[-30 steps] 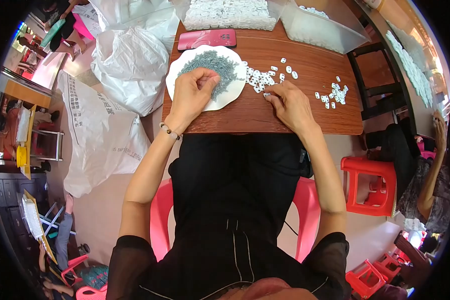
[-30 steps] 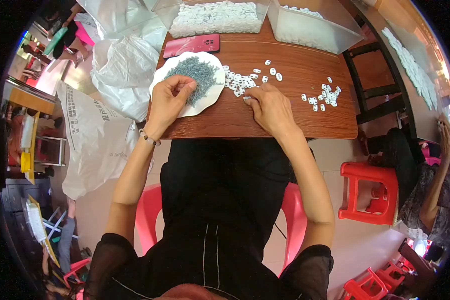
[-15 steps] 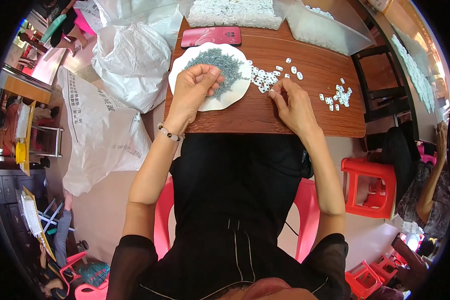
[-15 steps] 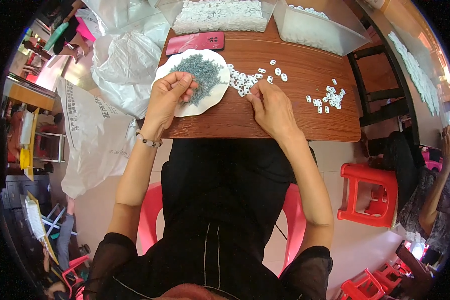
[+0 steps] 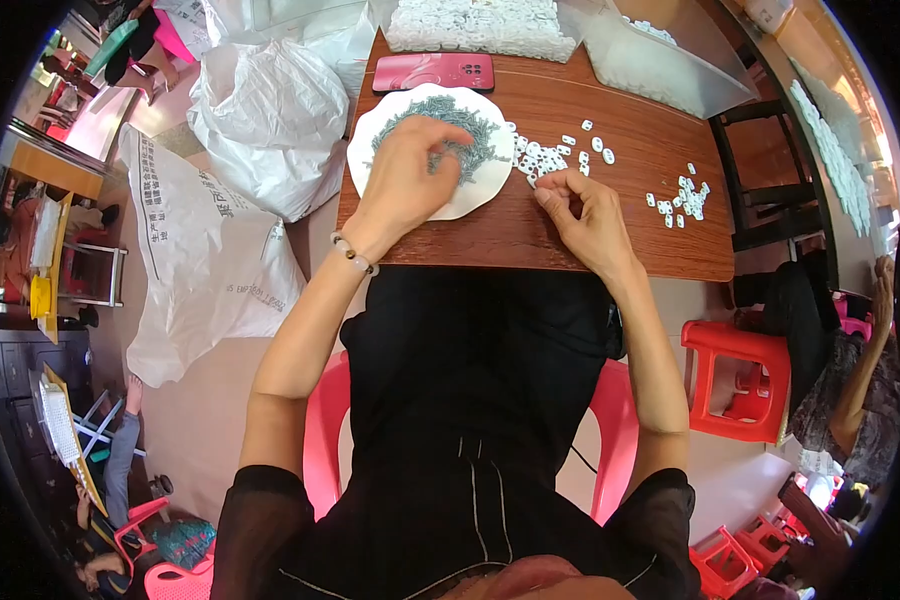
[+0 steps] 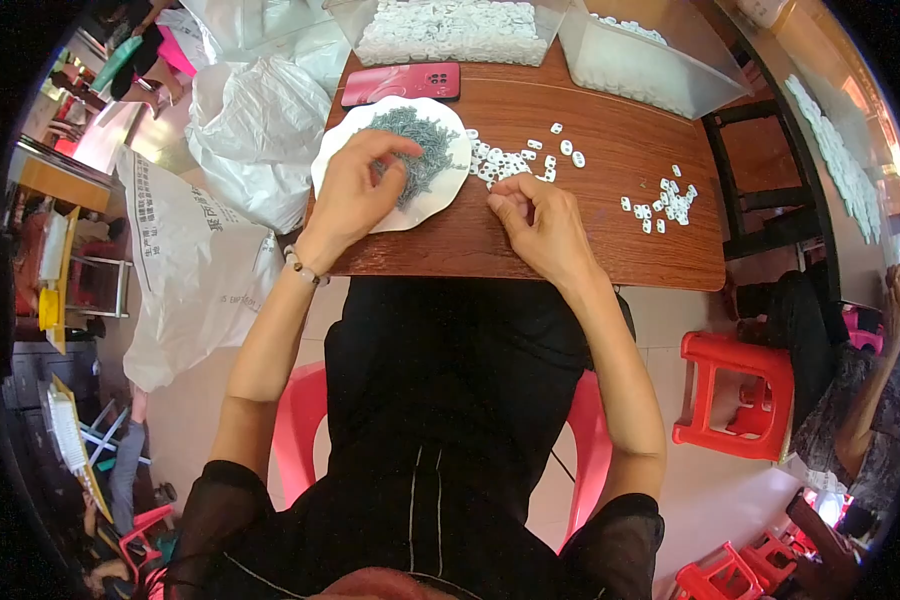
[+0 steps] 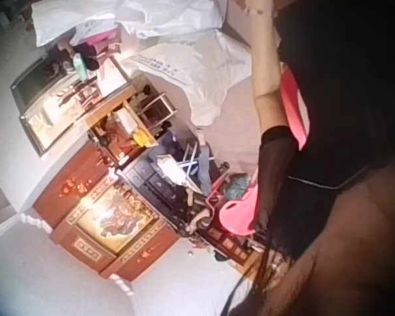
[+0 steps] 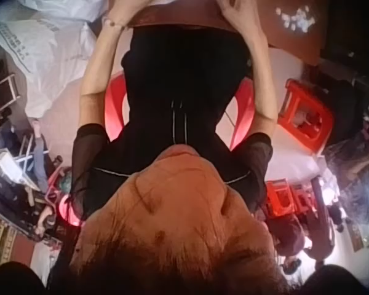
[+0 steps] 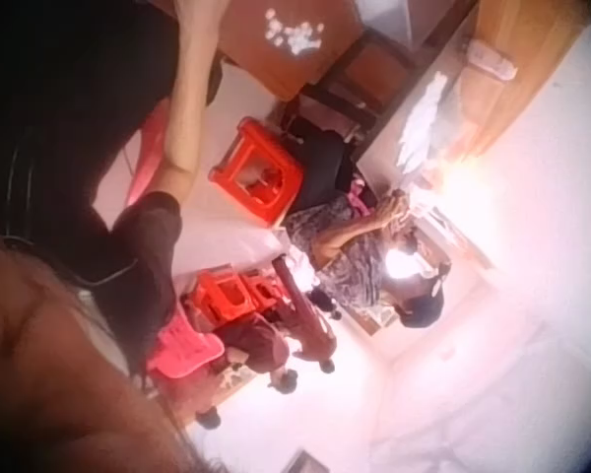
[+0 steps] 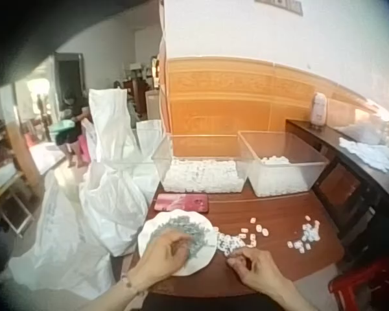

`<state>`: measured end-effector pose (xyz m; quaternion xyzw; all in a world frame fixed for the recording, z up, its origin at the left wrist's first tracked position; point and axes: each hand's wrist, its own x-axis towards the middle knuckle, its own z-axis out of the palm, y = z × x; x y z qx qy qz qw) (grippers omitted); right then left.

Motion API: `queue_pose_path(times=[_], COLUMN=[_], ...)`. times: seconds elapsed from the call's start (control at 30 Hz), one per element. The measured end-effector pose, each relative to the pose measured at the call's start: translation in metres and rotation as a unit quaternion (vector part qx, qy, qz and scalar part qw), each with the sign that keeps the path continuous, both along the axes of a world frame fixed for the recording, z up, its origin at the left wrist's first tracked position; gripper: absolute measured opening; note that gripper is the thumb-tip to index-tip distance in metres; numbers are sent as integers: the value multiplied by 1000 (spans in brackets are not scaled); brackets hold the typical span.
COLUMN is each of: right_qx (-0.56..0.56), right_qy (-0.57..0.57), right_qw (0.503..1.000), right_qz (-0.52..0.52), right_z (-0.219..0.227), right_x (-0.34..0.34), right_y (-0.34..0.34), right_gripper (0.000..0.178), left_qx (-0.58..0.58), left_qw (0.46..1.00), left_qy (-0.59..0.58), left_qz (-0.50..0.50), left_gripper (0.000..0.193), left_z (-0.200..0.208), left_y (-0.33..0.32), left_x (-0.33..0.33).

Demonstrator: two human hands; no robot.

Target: Manually assembling small white plastic components by snapping them together.

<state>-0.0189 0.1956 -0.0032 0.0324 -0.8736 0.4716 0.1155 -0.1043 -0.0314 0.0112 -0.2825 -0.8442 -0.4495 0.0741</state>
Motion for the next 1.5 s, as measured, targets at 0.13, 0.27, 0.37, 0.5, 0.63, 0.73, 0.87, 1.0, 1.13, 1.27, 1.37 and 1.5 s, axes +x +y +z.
queue_pose_path(times=[0.13,0.27,0.37,0.5,0.63,0.73,0.87,1.0,1.13,1.27,1.37,1.5], right_qx=[0,-13,3,-5,-24,-36,-42,-62,-66,-89,-115,-84], right_qy=[-11,-13,-10,-18,10,-17,-4,-25,-18,-19,-22,-22], right_qw=[1000,1000,1000,1000,1000,999,999,997,997,996,993,995], right_qz=[2,1,0,-2,-3,-4,-11,-27,-22,-22,-1,39], right_z=[1,-2,-1,2,-1,-4,0,1,0,2,9,18], right_x=[3,6,7,8,9,11,12,13,13,10,2,-9], right_y=[0,3,5,4,6,11,13,14,13,8,1,-13], right_gripper=[15,15,15,16,16,15,17,19,19,18,17,17], left_qx=[-105,-168,-198,-164,-54,-107,-161,-161,-79,54,176,285], left_qw=[972,960,955,973,998,994,986,987,996,991,967,916], left_qy=[195,195,201,160,43,16,38,-2,-33,-118,-184,-283], left_qz=[-75,-109,-92,-40,-9,9,17,0,15,15,-5,5], left_gripper=[40,44,45,35,23,18,16,16,13,13,13,13], left_z=[-1,-5,-7,-3,-2,0,-8,-8,-10,-18,-11,2], left_y=[14,10,1,-10,-17,-20,-17,-12,-11,-11,-10,-12], left_x=[-4,-4,-4,0,-6,-4,-2,-9,-10,-16,-16,-14])
